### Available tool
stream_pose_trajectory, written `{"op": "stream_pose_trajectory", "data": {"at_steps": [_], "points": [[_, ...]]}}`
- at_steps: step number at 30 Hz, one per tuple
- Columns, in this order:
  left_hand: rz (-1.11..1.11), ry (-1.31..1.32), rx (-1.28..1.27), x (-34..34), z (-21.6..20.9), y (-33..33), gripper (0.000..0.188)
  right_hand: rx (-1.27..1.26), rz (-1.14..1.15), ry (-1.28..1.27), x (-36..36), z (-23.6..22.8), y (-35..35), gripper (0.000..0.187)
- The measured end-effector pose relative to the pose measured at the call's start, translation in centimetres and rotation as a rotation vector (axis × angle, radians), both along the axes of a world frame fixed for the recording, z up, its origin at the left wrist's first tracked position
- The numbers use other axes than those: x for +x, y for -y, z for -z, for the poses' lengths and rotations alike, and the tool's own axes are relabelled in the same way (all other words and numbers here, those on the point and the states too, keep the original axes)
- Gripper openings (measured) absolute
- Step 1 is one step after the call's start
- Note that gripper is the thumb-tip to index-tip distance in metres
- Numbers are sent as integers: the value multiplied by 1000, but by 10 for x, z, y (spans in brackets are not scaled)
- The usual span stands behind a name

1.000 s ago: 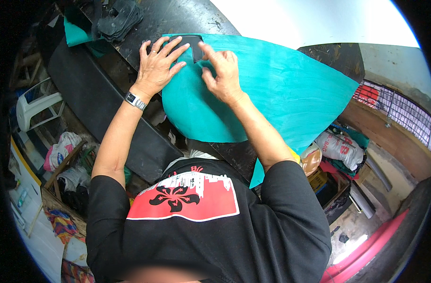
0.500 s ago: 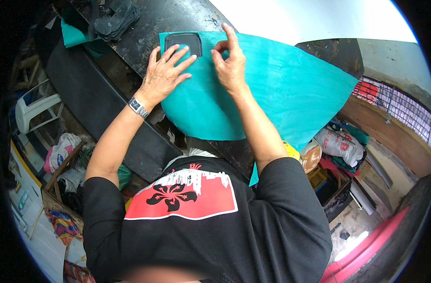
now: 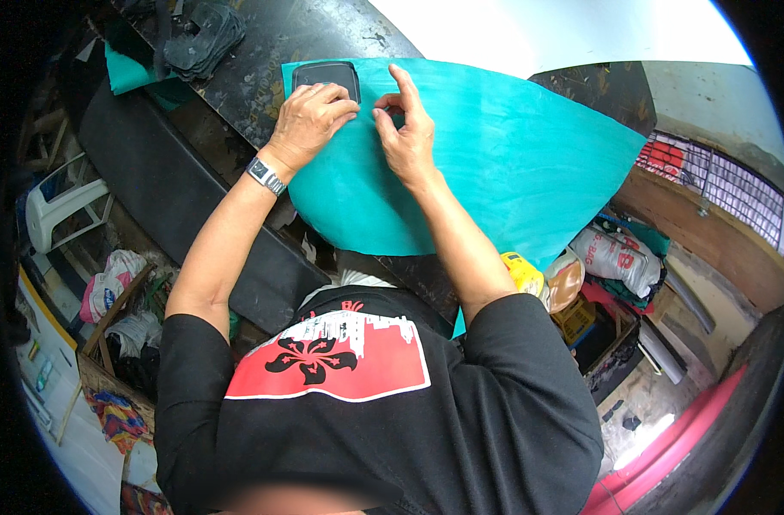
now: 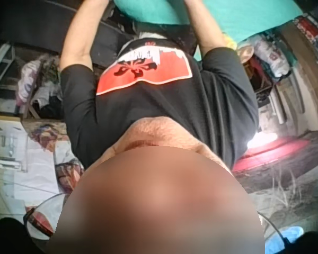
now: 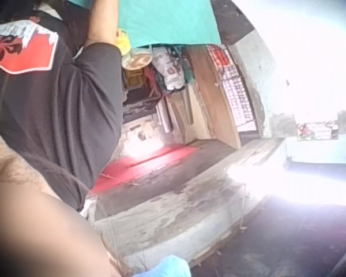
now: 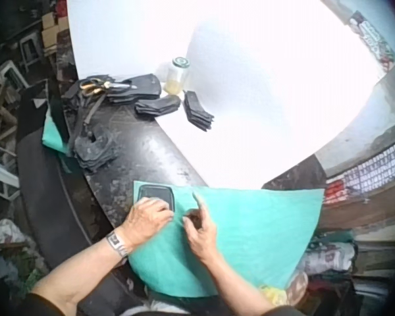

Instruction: The person smooths a large green sheet on a workbench, then places several black cutout letters onto it one by one, pressing each into place. The person uses both hands to position and flatten the letters on the green surface.

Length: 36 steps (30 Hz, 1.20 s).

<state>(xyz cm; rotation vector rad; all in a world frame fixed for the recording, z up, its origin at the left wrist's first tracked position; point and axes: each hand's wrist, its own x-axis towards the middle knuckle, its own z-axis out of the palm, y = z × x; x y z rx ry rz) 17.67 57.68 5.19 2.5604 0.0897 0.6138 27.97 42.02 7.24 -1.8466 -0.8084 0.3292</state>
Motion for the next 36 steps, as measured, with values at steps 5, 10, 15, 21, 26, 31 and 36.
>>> {"op": "stream_pose_trajectory", "data": {"at_steps": [5, 10, 15, 21, 26, 31, 36], "points": [[-28, -70, 90, 8, -1, 1, 12, 1, 10, -42, -4, 0, 2, 72], [-33, 59, 5, 1, -14, 3, 13, 1, 43, 66, 6, -1, -4, 73], [-638, 49, -512, -100, -33, -48, 25, -222, 117, 475, 27, -3, -16, 88], [-1151, -767, 14, -189, -26, -75, 51, -239, 140, 588, 39, 5, -41, 87], [-438, -93, -173, -101, -26, -20, 45, -94, -46, 492, 43, 10, -47, 81], [-211, -143, -64, -21, -19, 13, 38, -193, -77, 647, 38, 17, -53, 79], [-189, -113, -37, -2, 6, 15, 39, -188, -122, 615, 35, 19, -56, 76]]}}
